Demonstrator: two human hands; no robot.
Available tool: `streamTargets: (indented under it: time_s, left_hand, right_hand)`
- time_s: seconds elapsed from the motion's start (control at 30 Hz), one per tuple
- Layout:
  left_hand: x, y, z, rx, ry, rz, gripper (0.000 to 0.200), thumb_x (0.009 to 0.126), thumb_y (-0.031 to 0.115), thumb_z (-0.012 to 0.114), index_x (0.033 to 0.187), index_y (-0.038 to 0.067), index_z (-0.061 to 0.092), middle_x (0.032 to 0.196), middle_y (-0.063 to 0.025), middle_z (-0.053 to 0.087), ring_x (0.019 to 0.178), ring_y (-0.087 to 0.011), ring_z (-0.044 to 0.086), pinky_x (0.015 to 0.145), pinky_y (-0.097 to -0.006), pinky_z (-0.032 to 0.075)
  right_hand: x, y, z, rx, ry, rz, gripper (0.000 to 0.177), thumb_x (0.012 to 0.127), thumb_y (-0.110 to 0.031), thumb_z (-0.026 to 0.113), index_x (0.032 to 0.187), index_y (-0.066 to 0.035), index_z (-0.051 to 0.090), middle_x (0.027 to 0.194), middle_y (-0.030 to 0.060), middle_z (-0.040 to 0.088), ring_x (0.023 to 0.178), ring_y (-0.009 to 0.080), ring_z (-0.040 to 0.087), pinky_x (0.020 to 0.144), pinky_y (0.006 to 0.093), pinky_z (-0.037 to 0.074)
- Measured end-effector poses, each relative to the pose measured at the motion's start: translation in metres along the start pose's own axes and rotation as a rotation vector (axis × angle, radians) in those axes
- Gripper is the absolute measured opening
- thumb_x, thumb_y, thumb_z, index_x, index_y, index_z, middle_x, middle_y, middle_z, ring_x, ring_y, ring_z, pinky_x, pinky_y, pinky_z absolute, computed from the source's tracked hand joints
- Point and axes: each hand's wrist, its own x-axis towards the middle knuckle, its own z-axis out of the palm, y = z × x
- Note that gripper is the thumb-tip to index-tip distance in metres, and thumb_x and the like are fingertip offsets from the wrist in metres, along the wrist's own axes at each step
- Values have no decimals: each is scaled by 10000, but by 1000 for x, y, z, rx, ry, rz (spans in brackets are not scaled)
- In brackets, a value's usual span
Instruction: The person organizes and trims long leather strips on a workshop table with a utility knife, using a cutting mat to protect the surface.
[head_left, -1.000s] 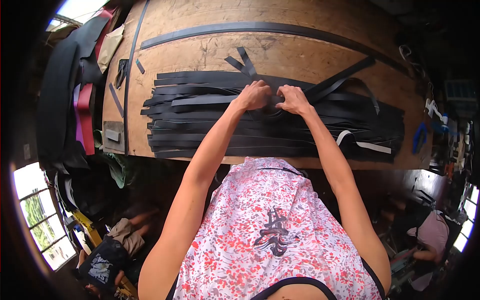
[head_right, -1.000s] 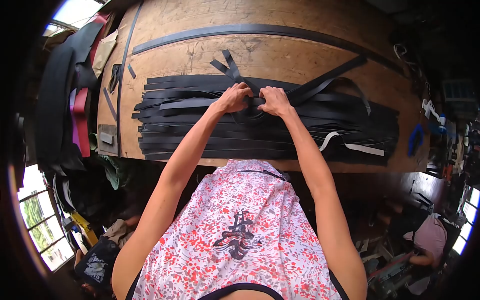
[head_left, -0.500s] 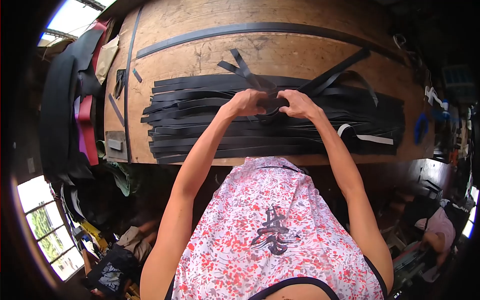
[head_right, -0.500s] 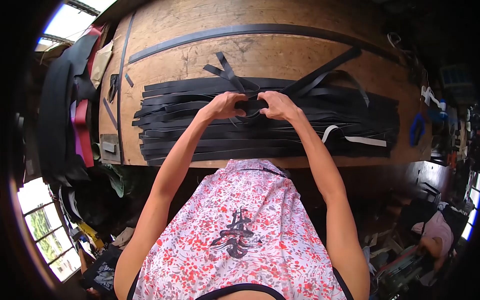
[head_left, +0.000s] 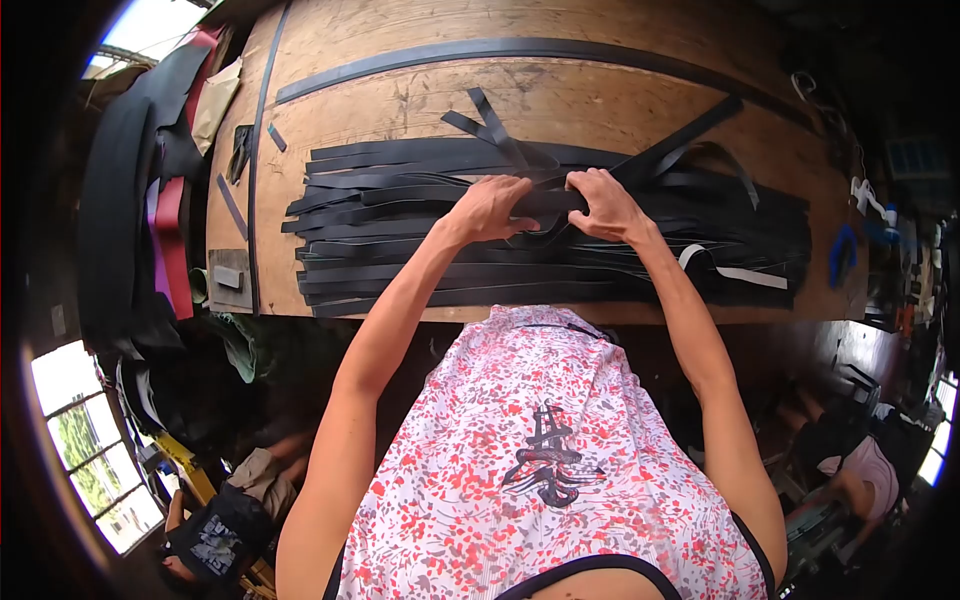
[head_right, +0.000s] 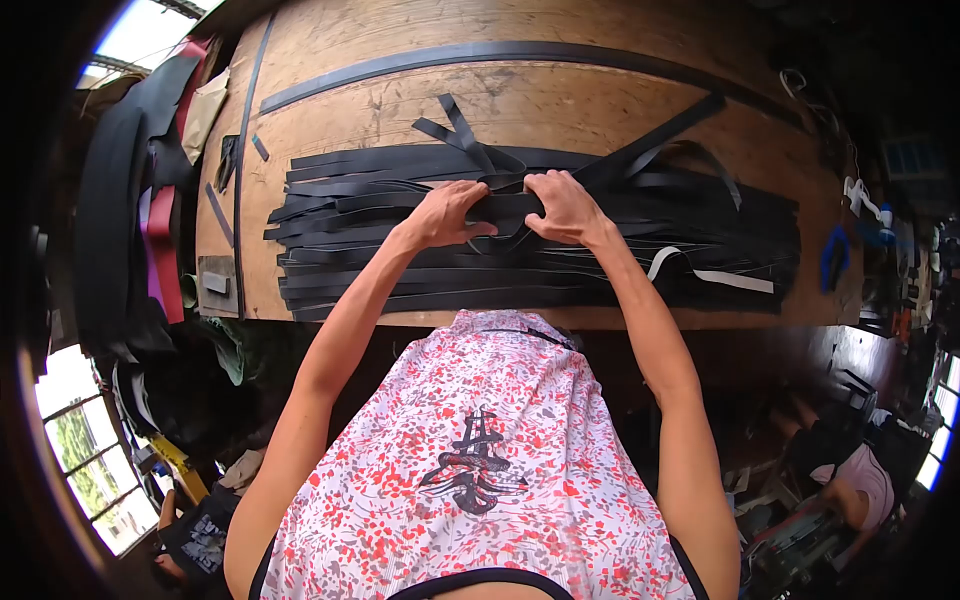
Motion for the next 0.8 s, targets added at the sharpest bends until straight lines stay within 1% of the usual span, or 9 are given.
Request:
streamTargets:
  time_s: [0.1,0.13,0.17,0.37,0.47,0.6,0.7,0.77,0.8]
  left_hand:
    - [-8,3,11,41,40,69,435,707,270,760,1009,50,538,943,-130,609,971,-320,585,852,-413,428]
    - [-11,4,17,72,-20,53,432,701,267,764,1004,56,542,937,-121,606,961,-316,587,833,-409,428]
    - [-15,4,24,101,-82,37,429,694,265,768,1000,62,546,932,-111,604,952,-312,590,814,-406,427]
    - [-37,12,57,215,-106,34,420,691,267,766,1021,86,578,933,-57,610,959,-237,574,831,-388,392]
    - [-43,17,66,256,-37,30,384,726,247,731,1032,87,562,919,-47,614,925,-226,582,810,-389,389]
    - [-46,33,61,280,2,-58,489,707,253,748,1118,89,539,919,-42,605,921,-225,576,822,-404,379]
    - [-42,38,53,274,68,-77,622,676,270,773,1209,101,500,966,-56,583,928,-234,566,827,-420,371]
    - [-33,45,36,224,140,-143,740,627,300,810,1259,109,477,994,-80,551,932,-258,559,857,-405,364]
    - [-27,45,26,182,169,-131,745,616,307,814,1251,111,477,1006,-93,540,961,-266,547,888,-414,355]
  right_hand:
    - [-4,1,17,-60,-73,-63,363,684,-268,744,892,-42,551,830,118,615,841,308,586,784,396,439]
    - [-7,2,26,-79,-66,-100,429,657,-321,789,904,-61,554,819,85,621,819,294,596,762,387,442]
    - [-10,4,35,-127,-142,-84,407,662,-276,792,932,-76,563,805,72,621,842,274,604,776,381,439]
    - [-29,2,65,-229,-122,-89,404,661,-208,785,1005,-110,597,976,74,586,917,254,590,802,368,426]
    - [-29,6,72,-281,-209,-58,314,620,-109,748,917,-103,648,1058,77,533,960,252,571,815,382,425]
    - [-27,5,61,-240,-172,-69,231,621,-79,707,845,-87,651,1010,69,546,982,242,562,870,377,421]
    - [-19,7,48,-121,-133,-192,236,639,-107,689,865,-45,665,952,114,618,962,275,595,876,383,447]
    - [-10,-5,19,5,-267,31,350,646,-142,681,969,-7,670,909,183,666,919,328,628,854,394,479]
    - [-6,-3,8,79,-239,16,451,658,-175,690,1064,18,646,933,235,662,880,374,636,802,419,500]
